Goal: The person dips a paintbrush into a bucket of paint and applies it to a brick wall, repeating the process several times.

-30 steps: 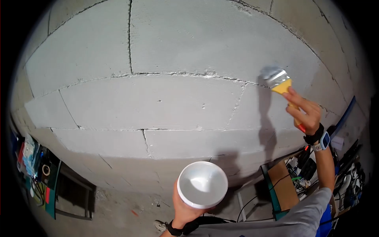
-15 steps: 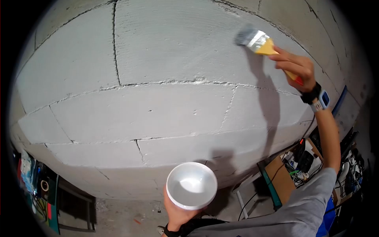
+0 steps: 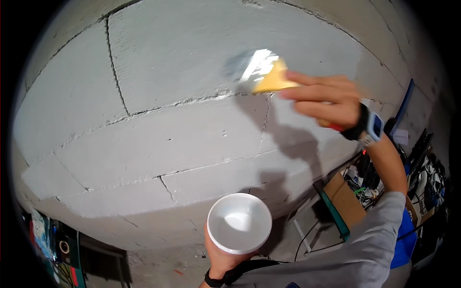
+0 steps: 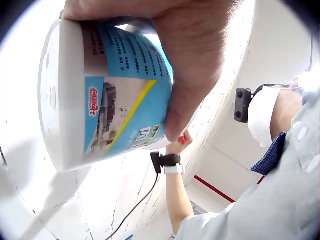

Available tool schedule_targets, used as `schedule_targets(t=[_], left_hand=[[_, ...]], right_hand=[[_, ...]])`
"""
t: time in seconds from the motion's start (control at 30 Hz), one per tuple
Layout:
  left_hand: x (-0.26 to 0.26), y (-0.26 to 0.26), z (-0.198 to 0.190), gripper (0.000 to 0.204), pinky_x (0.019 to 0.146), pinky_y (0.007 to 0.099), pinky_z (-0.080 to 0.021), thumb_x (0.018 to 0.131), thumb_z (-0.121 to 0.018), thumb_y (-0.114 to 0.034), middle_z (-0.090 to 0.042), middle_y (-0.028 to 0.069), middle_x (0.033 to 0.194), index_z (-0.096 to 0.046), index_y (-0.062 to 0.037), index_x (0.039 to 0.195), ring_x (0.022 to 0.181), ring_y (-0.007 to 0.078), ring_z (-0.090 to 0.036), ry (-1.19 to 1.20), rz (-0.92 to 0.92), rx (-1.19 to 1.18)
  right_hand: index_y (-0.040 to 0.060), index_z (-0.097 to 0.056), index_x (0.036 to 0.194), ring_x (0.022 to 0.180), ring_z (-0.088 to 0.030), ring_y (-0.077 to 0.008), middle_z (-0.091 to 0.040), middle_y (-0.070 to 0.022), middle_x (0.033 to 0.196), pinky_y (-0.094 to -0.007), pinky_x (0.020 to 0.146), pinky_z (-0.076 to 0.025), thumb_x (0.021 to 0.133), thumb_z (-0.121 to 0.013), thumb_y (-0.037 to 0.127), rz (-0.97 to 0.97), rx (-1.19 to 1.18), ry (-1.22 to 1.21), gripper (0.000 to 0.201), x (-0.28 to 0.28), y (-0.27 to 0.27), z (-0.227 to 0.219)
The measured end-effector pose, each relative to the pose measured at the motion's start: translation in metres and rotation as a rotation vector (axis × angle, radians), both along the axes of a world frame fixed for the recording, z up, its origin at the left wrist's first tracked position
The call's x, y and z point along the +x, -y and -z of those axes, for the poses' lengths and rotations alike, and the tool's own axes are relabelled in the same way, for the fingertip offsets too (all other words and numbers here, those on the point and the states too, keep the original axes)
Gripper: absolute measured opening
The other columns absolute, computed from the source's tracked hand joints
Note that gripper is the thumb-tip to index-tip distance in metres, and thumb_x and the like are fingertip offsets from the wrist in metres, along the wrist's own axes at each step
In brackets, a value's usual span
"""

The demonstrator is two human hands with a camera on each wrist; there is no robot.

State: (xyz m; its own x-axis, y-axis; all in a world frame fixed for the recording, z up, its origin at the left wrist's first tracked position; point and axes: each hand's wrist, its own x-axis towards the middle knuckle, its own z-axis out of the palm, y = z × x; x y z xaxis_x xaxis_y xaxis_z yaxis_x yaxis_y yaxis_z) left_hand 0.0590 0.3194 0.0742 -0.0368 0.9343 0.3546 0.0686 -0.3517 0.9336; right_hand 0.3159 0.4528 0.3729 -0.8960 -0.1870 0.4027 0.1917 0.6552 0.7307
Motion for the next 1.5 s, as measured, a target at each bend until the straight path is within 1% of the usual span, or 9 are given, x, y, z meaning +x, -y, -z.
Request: schedule_targets(t=[0.17,0.37,0.6,0.7,0.8,0.97,1.07,1.33,1.5], left_hand=[[0.000,-0.005,-0.003,0.108,0.095,0.0407,-0.050,0.043,-0.101,-0.017,-0.059,0.0152,0.126,-0.043,0.0003,0.133,0.113,0.0258,-0.062,0.015,0.007,0.006],[0.016,-0.016,0.005,0.108,0.095,0.0411,-0.050,0.043,-0.101,-0.016,-0.060,0.0151,0.125,-0.042,0.0006,0.133,0.112,0.0259,-0.062,0.044,0.012,0.063],[0.028,-0.012,0.005,0.110,0.093,0.0406,-0.052,0.038,-0.102,-0.024,-0.063,0.0113,0.121,-0.047,-0.0024,0.131,0.110,0.0242,-0.063,0.101,0.018,-0.086],[0.024,-0.015,-0.006,0.114,0.093,0.0406,-0.052,0.038,-0.102,-0.026,-0.061,0.0112,0.122,-0.044,-0.0029,0.133,0.111,0.0244,-0.062,0.110,0.073,-0.090],[0.009,-0.010,-0.017,0.117,0.094,0.0407,-0.051,0.038,-0.102,-0.029,-0.060,0.0116,0.123,-0.041,-0.0035,0.134,0.111,0.0251,-0.062,-0.036,0.108,-0.008],[-0.015,0.001,-0.022,0.117,0.096,0.0413,-0.050,0.039,-0.102,-0.030,-0.058,0.0128,0.125,-0.040,-0.0039,0.134,0.113,0.0257,-0.060,-0.004,0.139,-0.009],[-0.022,0.007,-0.029,0.116,0.096,0.0414,-0.050,0.039,-0.102,-0.028,-0.058,0.0129,0.125,-0.040,-0.0036,0.134,0.113,0.0259,-0.060,0.138,0.076,-0.120],[-0.002,-0.014,-0.006,0.112,0.094,0.0392,-0.052,0.038,-0.102,-0.022,-0.061,0.0116,0.123,-0.045,-0.0023,0.132,0.111,0.0246,-0.062,0.145,0.040,-0.017],[0.005,-0.013,0.023,0.109,0.094,0.0401,-0.051,0.039,-0.101,-0.019,-0.062,0.0128,0.122,-0.046,-0.0013,0.131,0.111,0.0249,-0.063,0.053,0.025,-0.077]], right_hand=[[0.0093,-0.071,0.088,0.106,-0.071,-0.0236,-0.074,-0.0050,0.112,-0.0290,0.067,-0.062,0.079,-0.067,0.004,-0.095,0.012,0.138,0.011,-0.044,-0.057,-0.016],[0.0064,-0.073,0.092,0.108,-0.070,-0.0295,-0.075,-0.0078,0.109,-0.0331,0.083,-0.060,0.075,-0.067,-0.002,0.136,0.058,-0.161,0.020,0.071,-0.053,-0.030],[0.0008,-0.072,0.091,0.106,-0.070,-0.0338,-0.074,-0.0149,0.107,-0.0317,0.083,-0.058,0.075,-0.069,-0.014,0.443,-0.192,-0.757,0.022,0.184,-0.011,0.118],[0.0011,-0.070,0.086,0.107,-0.070,-0.0344,-0.075,-0.0130,0.099,-0.0299,0.076,-0.059,0.075,-0.067,-0.014,0.492,-0.184,-0.651,0.018,0.133,0.027,0.118],[0.0032,-0.068,0.078,0.107,-0.070,-0.0324,-0.075,-0.0109,0.101,-0.0307,0.065,-0.061,0.075,-0.070,-0.007,0.255,-0.057,-0.322,0.011,0.058,0.028,0.067],[0.0080,-0.070,0.081,0.109,-0.069,-0.0236,-0.074,-0.0017,0.109,-0.0289,0.066,-0.062,0.083,-0.068,0.009,-0.143,0.012,0.104,0.003,-0.075,-0.028,0.017],[0.0083,-0.070,0.080,0.109,-0.070,-0.0232,-0.074,-0.0026,0.108,-0.0287,0.067,-0.062,0.084,-0.068,0.010,-0.124,0.048,0.178,0.004,-0.082,-0.058,-0.020],[0.0050,-0.073,0.094,0.111,-0.069,-0.0310,-0.074,-0.0084,0.111,-0.0328,0.085,-0.060,0.078,-0.069,-0.008,0.226,0.118,-0.313,0.021,0.083,-0.046,-0.046],[0.0013,-0.072,0.096,0.107,-0.070,-0.0303,-0.074,-0.0136,0.110,-0.0322,0.087,-0.057,0.078,-0.072,-0.010,0.397,-0.049,-0.722,0.021,0.165,-0.029,0.079]])
